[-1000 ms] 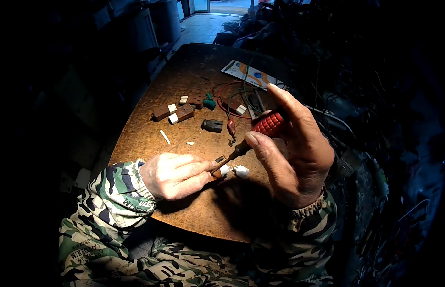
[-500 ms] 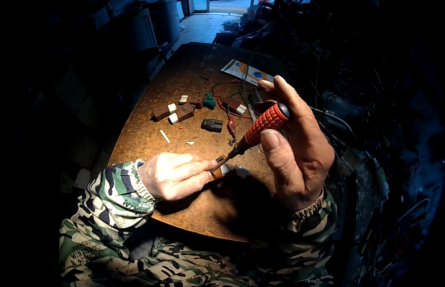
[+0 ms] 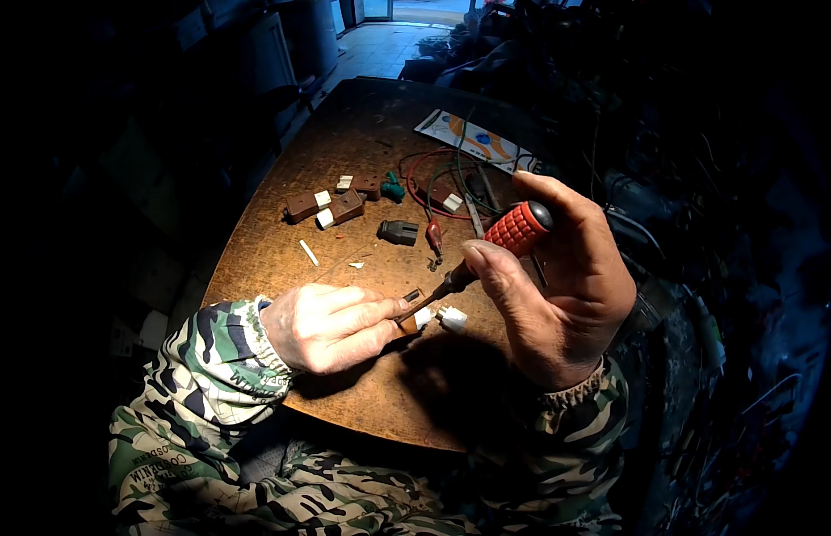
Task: The person assembles small electrical connectors by inserting white plastic pieces into brown housings and using a screwdriver to secure internal components. The person handles multiple connectors one at a time, aligning parts and tightening screws on a cluttered workbench.
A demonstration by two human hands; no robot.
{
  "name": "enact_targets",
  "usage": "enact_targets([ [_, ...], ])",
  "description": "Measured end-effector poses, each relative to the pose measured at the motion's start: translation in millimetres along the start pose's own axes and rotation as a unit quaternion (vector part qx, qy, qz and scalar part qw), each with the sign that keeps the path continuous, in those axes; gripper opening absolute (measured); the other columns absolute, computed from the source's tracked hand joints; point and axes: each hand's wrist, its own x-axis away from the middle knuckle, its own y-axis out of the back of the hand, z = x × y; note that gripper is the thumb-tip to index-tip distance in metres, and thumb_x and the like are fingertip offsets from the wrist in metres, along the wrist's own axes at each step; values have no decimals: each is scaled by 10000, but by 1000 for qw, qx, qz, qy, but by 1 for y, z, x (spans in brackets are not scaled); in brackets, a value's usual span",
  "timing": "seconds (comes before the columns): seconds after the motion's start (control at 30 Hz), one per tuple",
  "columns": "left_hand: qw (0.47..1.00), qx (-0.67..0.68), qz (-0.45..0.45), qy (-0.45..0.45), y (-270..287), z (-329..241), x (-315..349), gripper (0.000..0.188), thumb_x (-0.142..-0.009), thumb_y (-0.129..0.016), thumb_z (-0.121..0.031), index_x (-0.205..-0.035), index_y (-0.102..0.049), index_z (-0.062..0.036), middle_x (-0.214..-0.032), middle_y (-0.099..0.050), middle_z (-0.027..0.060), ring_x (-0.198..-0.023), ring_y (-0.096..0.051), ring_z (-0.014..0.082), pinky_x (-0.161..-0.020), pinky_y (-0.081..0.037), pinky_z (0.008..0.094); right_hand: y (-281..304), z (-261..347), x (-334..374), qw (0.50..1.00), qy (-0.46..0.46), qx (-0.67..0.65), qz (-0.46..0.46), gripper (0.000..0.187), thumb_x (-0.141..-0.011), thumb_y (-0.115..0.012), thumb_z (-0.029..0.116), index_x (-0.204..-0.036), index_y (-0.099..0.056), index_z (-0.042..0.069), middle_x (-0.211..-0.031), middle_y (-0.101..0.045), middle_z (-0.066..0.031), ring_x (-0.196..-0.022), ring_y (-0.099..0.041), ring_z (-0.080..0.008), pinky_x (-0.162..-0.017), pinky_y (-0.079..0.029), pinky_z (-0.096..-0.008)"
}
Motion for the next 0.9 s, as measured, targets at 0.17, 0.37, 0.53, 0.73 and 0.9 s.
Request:
enact_targets([
  [0.17, 1000, 14, -20, -6, 3, 1, -5, 182, -778, -734, -35, -933, -687, 47, -1010, -721, 222, -750, -719, 229, -514, -578, 285, -2, 6, -5, 994, 6, -94, -47, 575, -875, -733, -81, -1401, -501, -93, -1299, -614, -211, -1098, -678, -215, -898, -594, -303],
  [0.37, 1000, -11, -6, 2, 1, 0, -1, 184, -756, -711, -62, -907, -663, 32, -986, -716, 184, -723, -670, 188, -543, -574, 274, 0, -7, 0, 1000, 15, -22, 10, 650, -855, -776, -48, -1435, -482, -86, -1382, -569, -220, -1081, -677, -194, -896, -596, -306],
  [0.53, 1000, -21, -22, -3, 1, 2, -3, 187, -750, -714, -61, -906, -660, 28, -983, -712, 180, -727, -670, 188, -550, -577, 271, -6, -1, -3, 999, 19, -28, -32, 584, -916, -695, 3, -1450, -470, -72, -1203, -680, -204, -1018, -696, -202, -896, -591, -305],
  [0.73, 990, -24, -15, 139, 8, 9, -1, 307, -790, -796, -37, -1049, -640, 18, -1028, -728, 180, -835, -748, 264, -641, -628, 333, 37, -19, -10, 977, -9, 51, -206, 460, -920, -764, 86, -1335, -582, 5, -1068, -731, -130, -957, -726, -180, -866, -621, -320],
  [0.9, 915, 65, -84, 390, 8, 8, -4, 360, -853, -776, -37, -1180, -634, 13, -1014, -720, 158, -883, -748, 214, -733, -613, 313, 44, -28, -6, 949, -62, 235, -200, 399, -855, -853, 161, -1135, -606, 21, -950, -687, -85, -890, -711, -182, -775, -614, -290],
])
